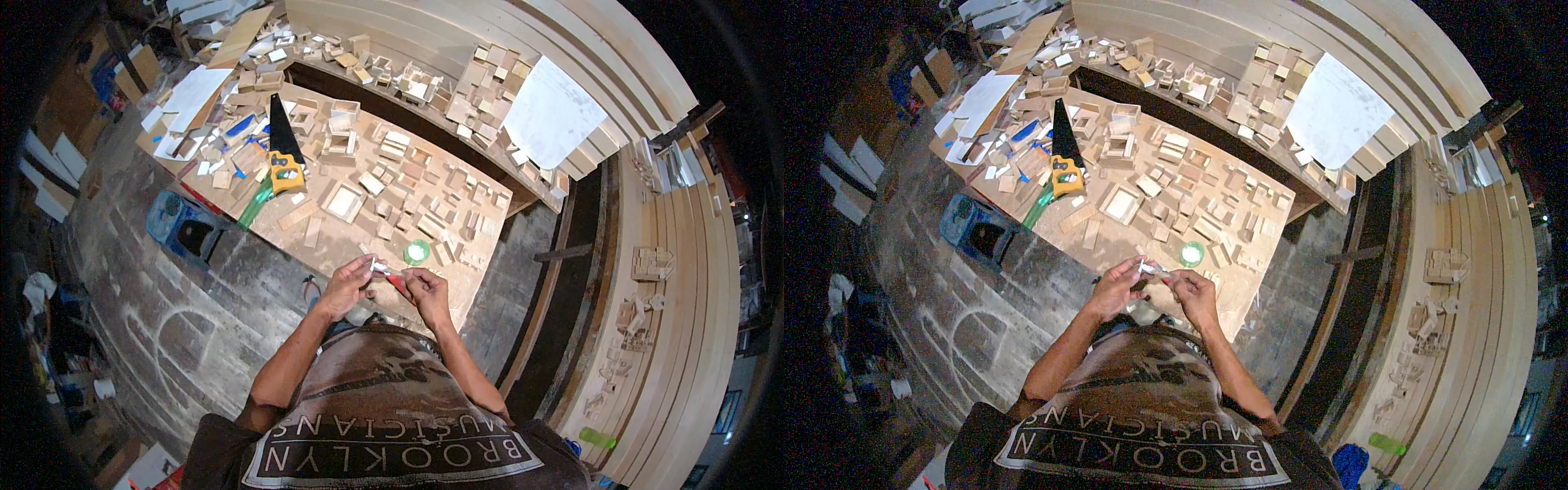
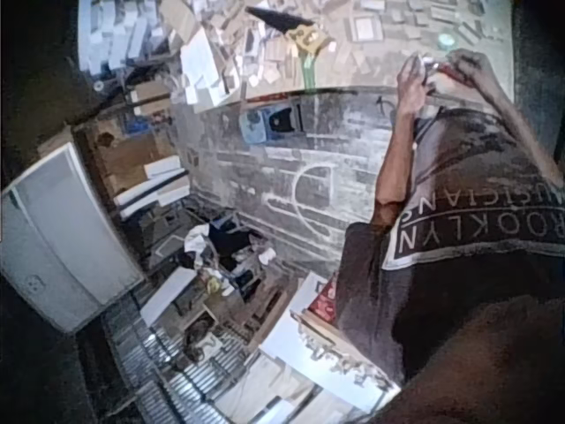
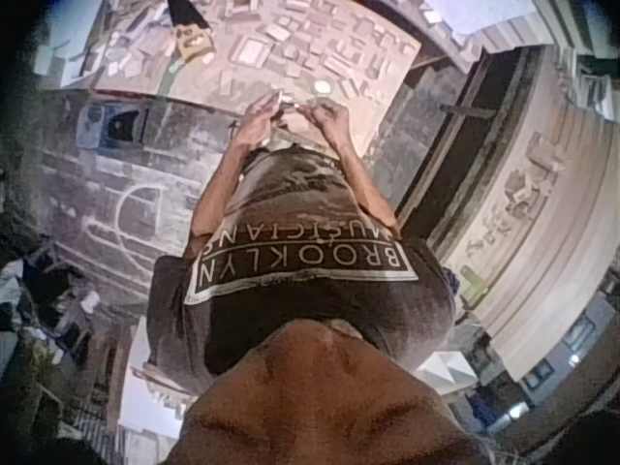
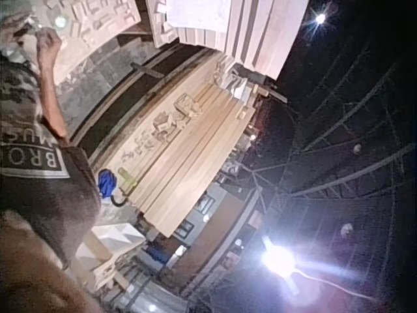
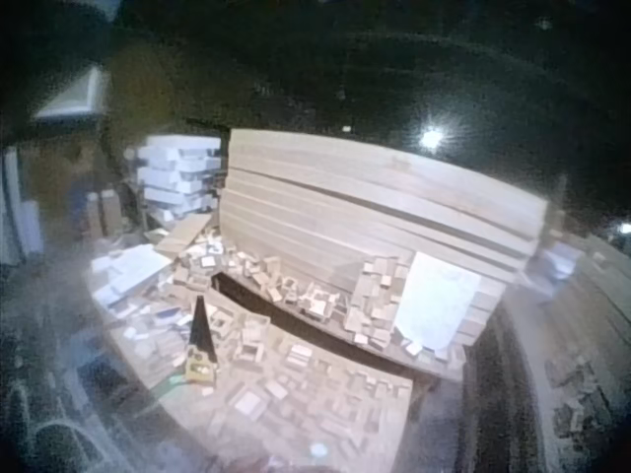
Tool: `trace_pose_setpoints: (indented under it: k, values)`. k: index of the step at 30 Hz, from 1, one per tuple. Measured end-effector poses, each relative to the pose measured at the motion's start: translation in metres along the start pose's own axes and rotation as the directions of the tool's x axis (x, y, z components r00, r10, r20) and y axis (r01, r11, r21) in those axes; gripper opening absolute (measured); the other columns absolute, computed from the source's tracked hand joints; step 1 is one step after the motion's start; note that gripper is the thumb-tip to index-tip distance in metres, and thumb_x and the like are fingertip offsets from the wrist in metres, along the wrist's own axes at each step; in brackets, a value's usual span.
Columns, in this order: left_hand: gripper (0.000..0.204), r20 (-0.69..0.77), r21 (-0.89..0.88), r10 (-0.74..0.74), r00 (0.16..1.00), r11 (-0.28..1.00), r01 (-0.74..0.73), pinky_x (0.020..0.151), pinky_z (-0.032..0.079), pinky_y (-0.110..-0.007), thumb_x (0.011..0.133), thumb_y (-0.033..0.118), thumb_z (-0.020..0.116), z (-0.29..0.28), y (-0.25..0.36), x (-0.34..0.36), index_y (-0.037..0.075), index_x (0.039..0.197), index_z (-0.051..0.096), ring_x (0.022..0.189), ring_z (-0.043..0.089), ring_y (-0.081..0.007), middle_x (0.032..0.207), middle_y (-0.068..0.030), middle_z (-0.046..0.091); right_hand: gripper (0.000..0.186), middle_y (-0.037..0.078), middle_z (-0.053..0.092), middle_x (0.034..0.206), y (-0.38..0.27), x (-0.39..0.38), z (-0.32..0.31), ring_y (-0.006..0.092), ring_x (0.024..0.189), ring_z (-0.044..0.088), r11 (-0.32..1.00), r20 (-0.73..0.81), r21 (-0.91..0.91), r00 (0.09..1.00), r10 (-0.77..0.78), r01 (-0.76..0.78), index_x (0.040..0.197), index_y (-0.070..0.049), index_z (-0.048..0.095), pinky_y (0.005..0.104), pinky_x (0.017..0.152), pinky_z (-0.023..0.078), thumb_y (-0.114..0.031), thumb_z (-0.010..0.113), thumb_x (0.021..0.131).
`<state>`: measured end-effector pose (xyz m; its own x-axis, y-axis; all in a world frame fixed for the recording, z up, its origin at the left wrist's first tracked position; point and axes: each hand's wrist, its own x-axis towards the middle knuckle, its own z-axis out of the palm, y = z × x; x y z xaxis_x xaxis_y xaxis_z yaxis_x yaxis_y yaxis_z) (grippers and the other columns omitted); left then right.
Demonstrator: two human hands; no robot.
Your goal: The person saws a small piece of wood using a hand saw and then applies glue from a small tube to several wooden components, joining them together on a workbench.
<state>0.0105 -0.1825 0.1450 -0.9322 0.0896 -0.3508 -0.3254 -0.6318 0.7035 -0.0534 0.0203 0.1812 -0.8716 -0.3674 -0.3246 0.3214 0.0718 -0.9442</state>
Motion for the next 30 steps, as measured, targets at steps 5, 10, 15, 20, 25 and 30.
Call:
trace_pose_setpoints:
  k: [5,10,15,20,25,30]
  values:
    - [0.048,0.021,-0.007,0.000,1.000,1.000,0.000,0.086,0.052,-0.032,0.100,0.018,0.057,0.000,0.000,-0.001,0.009,0.145,0.043,0.116,0.058,-0.0137,0.133,-0.0024,0.060,0.019,0.002,0.067,0.080,0.018,0.006,0.002,0.0050,0.062,0.052,0.999,-0.020,0.040,0.999,-0.027,0.028,0.108,0.004,0.068,0.0204,0.056,0.042,-0.009,0.060,0.096]
    - [0.049,0.011,-0.023,-0.006,1.000,1.000,0.006,0.088,0.052,-0.034,0.100,0.017,0.057,0.000,0.000,-0.004,0.009,0.146,0.041,0.117,0.059,-0.0149,0.131,-0.0039,0.060,0.021,0.001,0.064,0.078,0.015,0.006,0.000,0.0055,0.063,0.052,0.997,-0.009,0.036,0.998,-0.067,0.067,0.107,0.004,0.068,0.0206,0.054,0.041,-0.013,0.063,0.097]
    - [0.052,0.037,-0.045,0.018,0.999,0.999,-0.016,0.093,0.052,-0.037,0.100,0.017,0.057,-0.003,-0.002,-0.003,0.007,0.148,0.038,0.125,0.054,-0.0188,0.136,-0.0072,0.056,0.021,0.004,0.067,0.081,0.027,0.008,0.003,0.0070,0.064,0.055,0.998,-0.009,0.021,0.998,-0.057,0.057,0.109,0.004,0.067,0.0223,0.057,0.045,-0.012,0.059,0.098]
    - [0.056,0.028,-0.083,0.019,0.999,0.996,-0.017,0.098,0.050,-0.042,0.100,0.018,0.057,-0.003,-0.001,-0.008,0.005,0.150,0.035,0.134,0.048,-0.0224,0.144,-0.0101,0.050,0.023,0.002,0.066,0.080,0.014,0.007,0.006,0.0065,0.064,0.054,0.998,-0.028,0.025,0.998,-0.060,0.061,0.109,0.004,0.067,0.0221,0.057,0.045,-0.015,0.060,0.099]
    - [0.056,0.048,-0.110,0.024,0.999,0.994,-0.019,0.101,0.048,-0.045,0.101,0.018,0.057,-0.009,-0.006,-0.009,0.005,0.150,0.034,0.136,0.045,-0.0227,0.146,-0.0092,0.048,0.025,0.000,0.063,0.075,0.021,0.007,0.011,0.0050,0.063,0.052,0.997,-0.023,-0.036,0.998,-0.066,0.065,0.105,0.004,0.068,0.0214,0.055,0.041,-0.019,0.062,0.099]
    - [0.053,0.027,-0.108,0.022,0.999,0.994,-0.019,0.101,0.049,-0.045,0.101,0.017,0.056,-0.014,-0.010,-0.011,0.007,0.149,0.036,0.134,0.047,-0.0221,0.145,-0.0073,0.049,0.022,0.002,0.067,0.082,0.017,0.004,0.010,0.0061,0.066,0.054,0.995,0.027,-0.092,0.999,-0.027,0.029,0.107,0.003,0.069,0.0220,0.059,0.046,-0.015,0.062,0.097]
